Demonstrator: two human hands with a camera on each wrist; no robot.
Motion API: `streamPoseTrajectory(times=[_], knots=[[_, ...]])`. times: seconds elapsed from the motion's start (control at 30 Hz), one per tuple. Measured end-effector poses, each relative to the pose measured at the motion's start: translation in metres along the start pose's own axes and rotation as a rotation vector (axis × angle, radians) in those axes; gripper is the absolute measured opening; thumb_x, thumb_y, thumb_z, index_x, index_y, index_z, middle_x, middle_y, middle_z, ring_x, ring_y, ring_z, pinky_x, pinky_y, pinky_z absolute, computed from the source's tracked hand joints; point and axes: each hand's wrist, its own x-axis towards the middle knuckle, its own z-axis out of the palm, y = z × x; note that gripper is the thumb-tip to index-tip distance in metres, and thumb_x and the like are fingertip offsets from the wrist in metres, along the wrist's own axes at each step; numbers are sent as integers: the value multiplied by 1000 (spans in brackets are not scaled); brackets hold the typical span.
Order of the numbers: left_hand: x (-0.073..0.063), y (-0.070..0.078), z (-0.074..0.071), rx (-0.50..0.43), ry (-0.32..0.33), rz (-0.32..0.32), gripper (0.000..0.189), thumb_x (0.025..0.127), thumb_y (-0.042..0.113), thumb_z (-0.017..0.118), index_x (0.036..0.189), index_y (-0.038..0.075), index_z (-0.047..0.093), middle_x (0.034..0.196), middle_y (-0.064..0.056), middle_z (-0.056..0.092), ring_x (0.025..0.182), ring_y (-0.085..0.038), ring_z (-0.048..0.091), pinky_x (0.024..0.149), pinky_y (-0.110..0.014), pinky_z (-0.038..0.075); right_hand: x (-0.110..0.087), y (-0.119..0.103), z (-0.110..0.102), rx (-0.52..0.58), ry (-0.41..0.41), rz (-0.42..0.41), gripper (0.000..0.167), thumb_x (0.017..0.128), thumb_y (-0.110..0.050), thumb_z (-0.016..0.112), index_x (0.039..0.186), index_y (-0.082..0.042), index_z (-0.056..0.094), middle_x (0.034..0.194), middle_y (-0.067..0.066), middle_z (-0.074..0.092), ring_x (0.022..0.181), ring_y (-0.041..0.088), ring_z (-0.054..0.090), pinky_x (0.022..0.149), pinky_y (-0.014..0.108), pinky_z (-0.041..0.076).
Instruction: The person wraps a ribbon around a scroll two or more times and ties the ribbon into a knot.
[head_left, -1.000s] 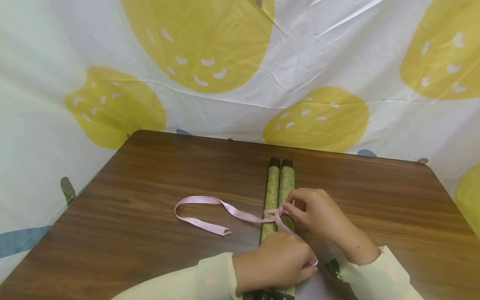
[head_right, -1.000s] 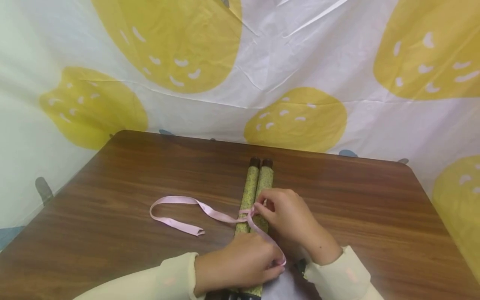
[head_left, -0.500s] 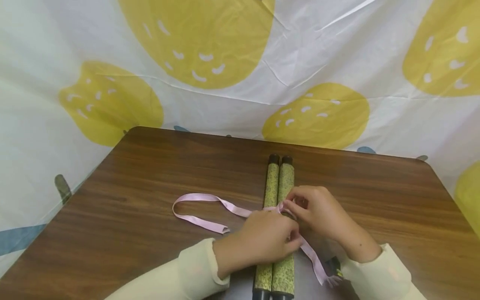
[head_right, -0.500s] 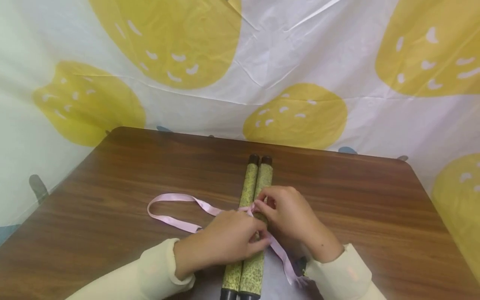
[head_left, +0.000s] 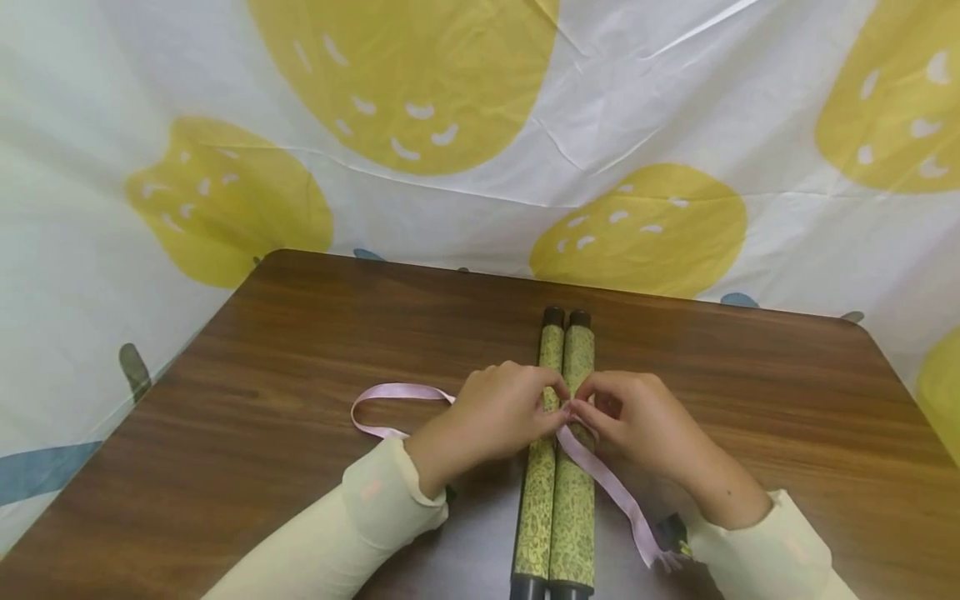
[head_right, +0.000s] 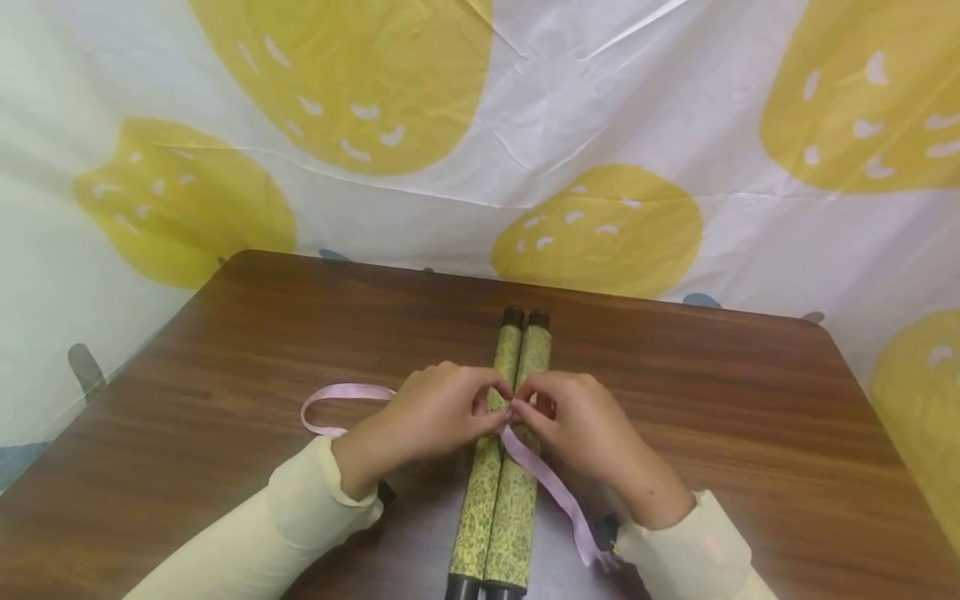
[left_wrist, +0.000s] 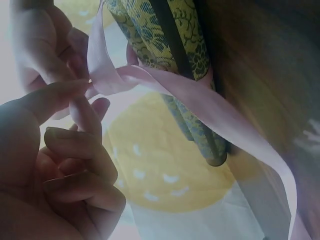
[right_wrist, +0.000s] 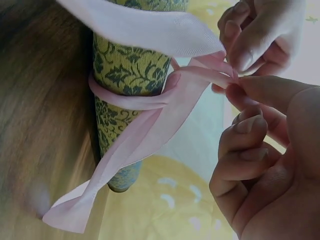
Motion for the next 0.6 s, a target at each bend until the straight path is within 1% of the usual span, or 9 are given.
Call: streamPoseTrajectory(times=[0.07,0.2,0.3,0.37,0.43,0.53,0.6], knots=[[1,1,1,-5,2,12,21,93,42,67,108,29,73,60,13,55,55,-6,52,50,-29,42,0,-1,0,7,8,-23,7,91,-15,73,86,-20,72,61,-13,55,53,1,48,49,21,43],[1,2,1,-12,11,23,12,93,36,68,100,29,74,60,13,54,54,-6,51,50,-29,42,-1,-3,0,8,30,-76,7,91,-13,72,86,-18,72,65,-12,56,55,0,47,51,20,43],[0,1,1,-12,16,14,8,92,35,69,93,29,74,61,14,56,56,-6,52,51,-29,42,-1,-5,-1,-24,22,-72,10,91,-14,72,82,-19,70,63,-12,54,55,0,46,51,20,42],[-1,-1,1,-10,23,3,7,92,35,70,91,29,74,63,15,57,57,-5,53,52,-29,42,-3,-7,-2,-74,-14,-48,15,91,-16,72,77,-20,66,60,-12,51,53,0,43,50,20,40],[-1,-2,0,-5,30,-5,8,92,36,70,90,29,74,64,16,58,58,-5,54,53,-29,42,-5,-9,-4,-138,-75,-8,19,90,-22,71,74,-22,62,58,-13,47,52,1,41,49,21,37],[-2,-5,-1,-7,34,-17,8,92,36,70,91,29,74,65,15,59,59,-6,55,53,-29,42,-6,-11,-3,-214,-176,55,24,90,-38,71,73,-26,58,56,-13,46,51,2,40,48,22,35],[-1,-6,-1,-14,28,-20,9,92,36,70,92,29,74,65,15,59,59,-6,54,52,-28,42,-6,-12,-1,-233,-223,87,26,90,-46,69,76,-27,59,57,-13,47,51,3,41,48,23,35]])
